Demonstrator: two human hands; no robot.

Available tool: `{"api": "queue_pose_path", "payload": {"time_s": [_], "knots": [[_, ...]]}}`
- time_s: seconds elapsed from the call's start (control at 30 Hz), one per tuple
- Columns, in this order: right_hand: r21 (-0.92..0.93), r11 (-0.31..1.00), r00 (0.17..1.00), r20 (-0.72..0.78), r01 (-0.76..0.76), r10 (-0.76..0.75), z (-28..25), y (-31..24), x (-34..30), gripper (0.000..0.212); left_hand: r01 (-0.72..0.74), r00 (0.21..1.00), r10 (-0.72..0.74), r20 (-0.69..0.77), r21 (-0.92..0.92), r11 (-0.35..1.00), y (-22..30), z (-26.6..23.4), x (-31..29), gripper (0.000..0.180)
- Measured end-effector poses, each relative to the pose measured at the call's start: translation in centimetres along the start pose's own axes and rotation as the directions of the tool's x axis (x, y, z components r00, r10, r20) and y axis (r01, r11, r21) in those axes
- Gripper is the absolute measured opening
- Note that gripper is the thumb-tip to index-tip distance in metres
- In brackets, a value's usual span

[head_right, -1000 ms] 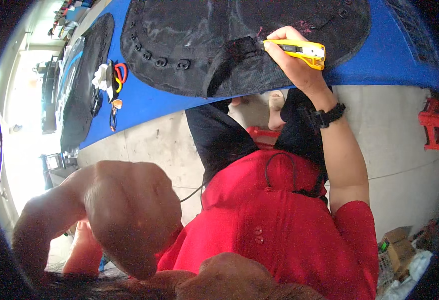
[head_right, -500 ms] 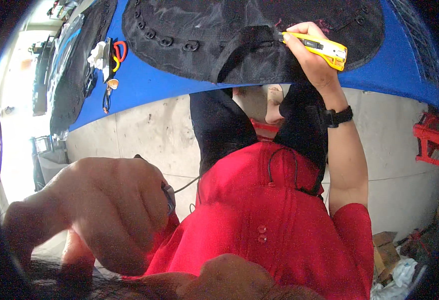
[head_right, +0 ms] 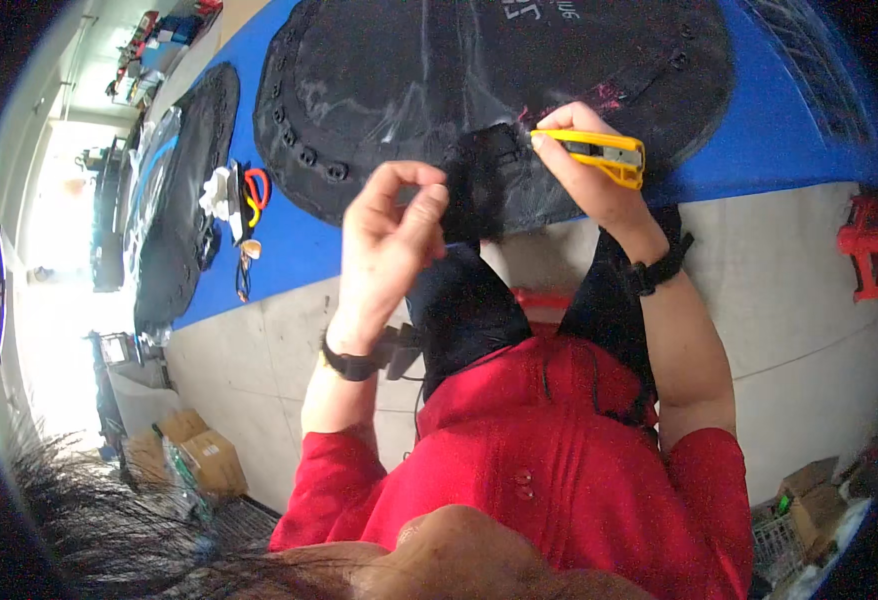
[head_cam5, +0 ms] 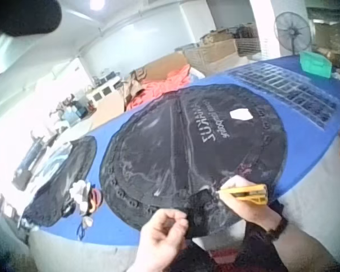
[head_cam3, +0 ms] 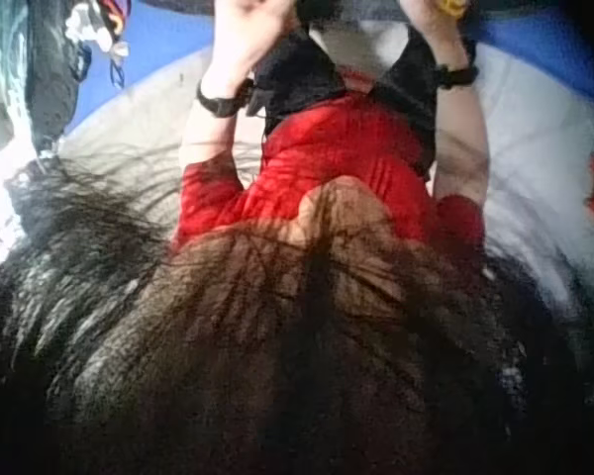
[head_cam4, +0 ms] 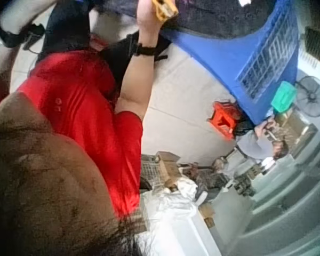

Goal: Assembling or repairing a black mesh product using a utility knife and a manual stapler.

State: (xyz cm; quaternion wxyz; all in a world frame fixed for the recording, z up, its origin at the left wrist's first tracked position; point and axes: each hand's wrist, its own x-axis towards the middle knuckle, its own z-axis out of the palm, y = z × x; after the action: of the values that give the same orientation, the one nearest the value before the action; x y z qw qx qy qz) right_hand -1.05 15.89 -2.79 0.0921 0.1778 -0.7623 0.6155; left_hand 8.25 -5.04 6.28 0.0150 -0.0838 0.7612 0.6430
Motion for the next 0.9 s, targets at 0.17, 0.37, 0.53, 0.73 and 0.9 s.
{"api": "queue_pose_path", "payload": {"time_s": [0.17, 0.37, 0.53, 0.73, 0.9], "knots": [[0.027, 0.997, 0.998, 0.009, -0.070, 0.070, 0.1, -0.8, 0.0, 0.009, -0.279, 0.953, 0.302, -0.037, 0.294, 0.914, -3.0, 2.2, 4.4, 0.034], [-0.001, 0.989, 0.987, -0.057, -0.148, 0.148, -0.1, -1.0, 0.3, 0.013, -0.202, 0.951, 0.303, -0.064, 0.613, 0.764, -4.1, 4.4, 6.6, 0.041], [-0.008, 0.989, 0.989, -0.027, -0.147, 0.147, -0.4, -1.4, 0.5, 0.015, -0.136, 0.956, 0.280, -0.089, 0.711, 0.690, -3.9, 5.0, 7.6, 0.039], [0.001, 0.995, 0.995, -0.005, -0.095, 0.095, -0.7, -1.6, 0.7, 0.017, -0.180, 0.945, 0.320, -0.067, 0.709, 0.681, -3.9, 4.9, 8.1, 0.034], [-0.004, 0.993, 0.993, 0.003, -0.115, 0.115, -0.8, -1.9, 0.9, 0.017, -0.172, 0.956, 0.287, -0.051, 0.696, 0.698, -3.8, 4.9, 7.8, 0.034]]}}
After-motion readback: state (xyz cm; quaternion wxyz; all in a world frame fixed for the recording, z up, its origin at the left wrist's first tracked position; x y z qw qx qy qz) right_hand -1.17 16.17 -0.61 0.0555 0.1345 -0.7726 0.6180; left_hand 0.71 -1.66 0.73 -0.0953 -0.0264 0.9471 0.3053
